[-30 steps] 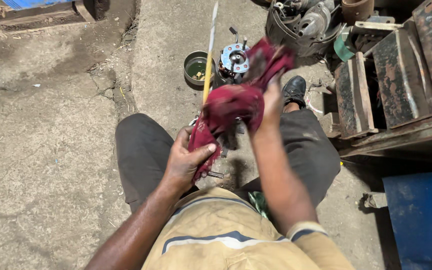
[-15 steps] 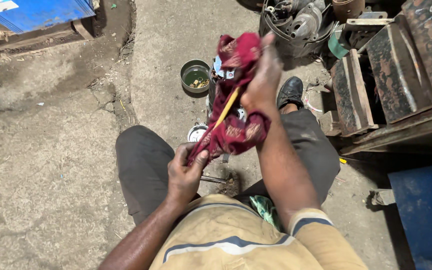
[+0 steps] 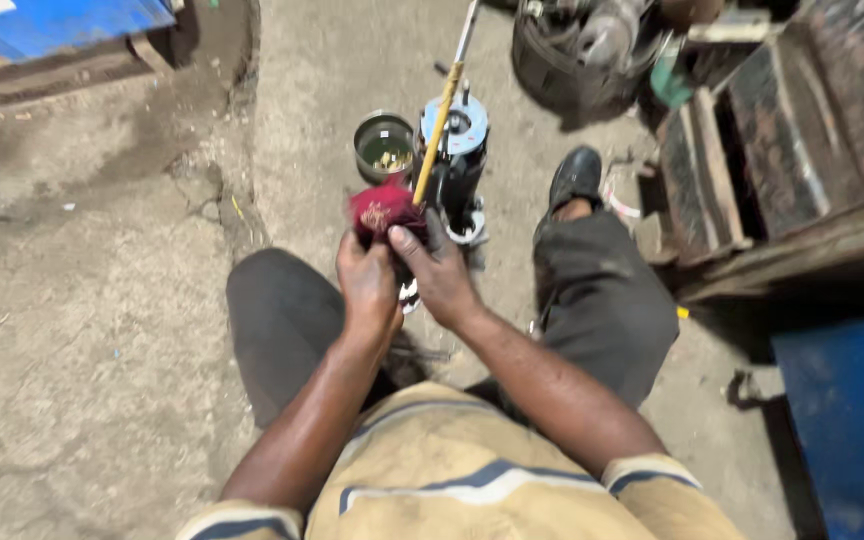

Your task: The person sits on the floor and cleans a motor component with a red cloth. They then insert a bolt into the component and tighten it by hand. Finally, they use a screwdriver to adjust parts inside the motor housing.

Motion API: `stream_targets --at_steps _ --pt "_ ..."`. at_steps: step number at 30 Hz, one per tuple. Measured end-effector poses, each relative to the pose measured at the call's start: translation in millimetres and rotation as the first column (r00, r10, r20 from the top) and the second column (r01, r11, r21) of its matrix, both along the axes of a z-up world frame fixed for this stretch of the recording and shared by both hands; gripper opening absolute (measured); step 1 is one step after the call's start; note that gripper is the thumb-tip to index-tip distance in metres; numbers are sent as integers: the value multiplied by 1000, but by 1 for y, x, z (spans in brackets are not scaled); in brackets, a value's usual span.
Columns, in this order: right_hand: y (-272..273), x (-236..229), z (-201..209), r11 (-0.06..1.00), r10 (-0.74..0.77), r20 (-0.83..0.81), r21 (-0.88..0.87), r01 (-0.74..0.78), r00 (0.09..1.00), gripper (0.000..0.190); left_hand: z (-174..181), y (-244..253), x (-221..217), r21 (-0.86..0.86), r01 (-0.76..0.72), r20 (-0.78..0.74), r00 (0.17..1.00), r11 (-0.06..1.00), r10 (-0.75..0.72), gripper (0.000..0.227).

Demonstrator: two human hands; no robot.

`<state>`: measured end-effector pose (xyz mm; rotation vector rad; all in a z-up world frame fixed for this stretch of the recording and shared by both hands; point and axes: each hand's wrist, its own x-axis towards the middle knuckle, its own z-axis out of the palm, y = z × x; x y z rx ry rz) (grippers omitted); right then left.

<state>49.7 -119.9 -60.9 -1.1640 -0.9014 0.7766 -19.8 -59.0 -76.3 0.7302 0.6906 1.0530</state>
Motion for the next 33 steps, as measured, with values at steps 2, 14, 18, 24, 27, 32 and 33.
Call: stream_targets --at_steps 2,14,18,24,27,32,33 --pt "-4 4 -14 999 45 -37 -4 -45 998 38 -2 -4 0 66 -4 62 998 998 -1 20" --pt "-7 14 -40 992 122 -221 45 -115 968 48 14 4 -23 713 341 -669 590 613 451 46" --pt "-14 -3 -36 990 25 240 129 -58 971 47 8 27 -8 656 137 -478 836 743 268 41" --pt "-33 -2 -47 988 -153 666 90 125 730 45 0 44 2 225 -60 -201 974 973 106 23" --pt "-49 15 -52 965 -220 807 263 0 547 43 2 58 2 82 -107 -106 988 991 115 21" --pt "-72 32 -53 997 -17 579 68 -28 815 34 11 57 -2 -50 -170 -128 978 984 163 23" --pt "-69 31 -53 998 -33 570 58 0 821 26 14 53 0 -41 -208 -100 974 977 203 23"
